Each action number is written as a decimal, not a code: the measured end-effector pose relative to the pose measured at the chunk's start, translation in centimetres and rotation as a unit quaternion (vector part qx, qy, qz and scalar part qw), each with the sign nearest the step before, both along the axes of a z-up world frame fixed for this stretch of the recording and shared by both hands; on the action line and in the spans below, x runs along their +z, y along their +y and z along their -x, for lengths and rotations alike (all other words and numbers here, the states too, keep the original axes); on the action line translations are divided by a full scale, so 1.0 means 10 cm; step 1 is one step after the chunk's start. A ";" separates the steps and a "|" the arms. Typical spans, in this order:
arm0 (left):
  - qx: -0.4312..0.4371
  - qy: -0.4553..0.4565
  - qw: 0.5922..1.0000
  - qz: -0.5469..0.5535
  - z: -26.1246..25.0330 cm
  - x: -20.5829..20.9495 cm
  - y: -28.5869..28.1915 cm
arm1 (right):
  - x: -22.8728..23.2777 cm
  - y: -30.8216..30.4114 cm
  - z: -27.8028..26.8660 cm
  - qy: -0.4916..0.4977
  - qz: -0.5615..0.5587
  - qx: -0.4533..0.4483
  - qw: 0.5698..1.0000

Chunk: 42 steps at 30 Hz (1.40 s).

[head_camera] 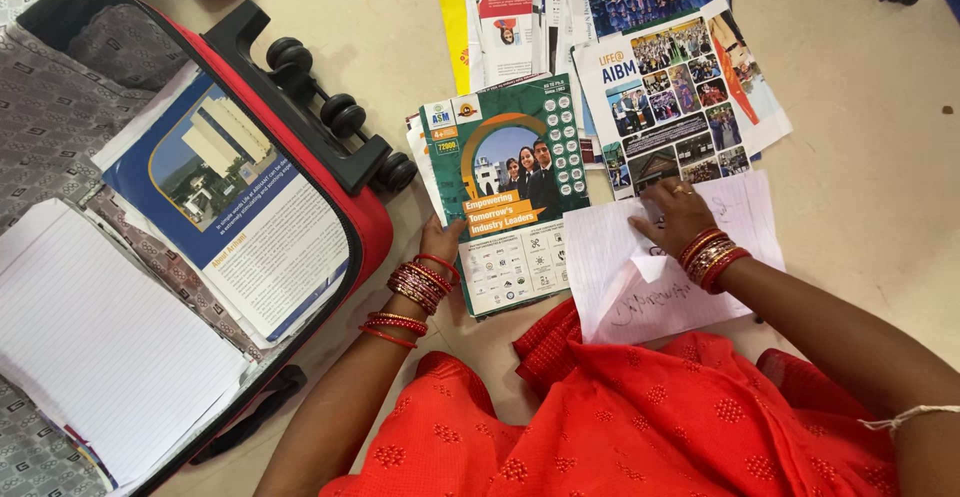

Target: The person sorts through a large pile of documents and brochures by hand, handling them one at a time and placing specific sheets into an open suitcase on the floor.

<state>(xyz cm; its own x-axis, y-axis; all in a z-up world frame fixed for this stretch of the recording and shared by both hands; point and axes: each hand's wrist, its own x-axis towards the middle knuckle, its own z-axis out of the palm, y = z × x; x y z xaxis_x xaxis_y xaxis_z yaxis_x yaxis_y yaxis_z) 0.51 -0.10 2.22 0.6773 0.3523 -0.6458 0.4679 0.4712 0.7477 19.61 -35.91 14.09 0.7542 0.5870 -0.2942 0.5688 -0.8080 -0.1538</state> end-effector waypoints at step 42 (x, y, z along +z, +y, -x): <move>-0.019 0.010 1.000 0.016 0.01 -0.01 0.03 | 2.27 1.37 -0.80 -0.180 0.037 0.329 0.926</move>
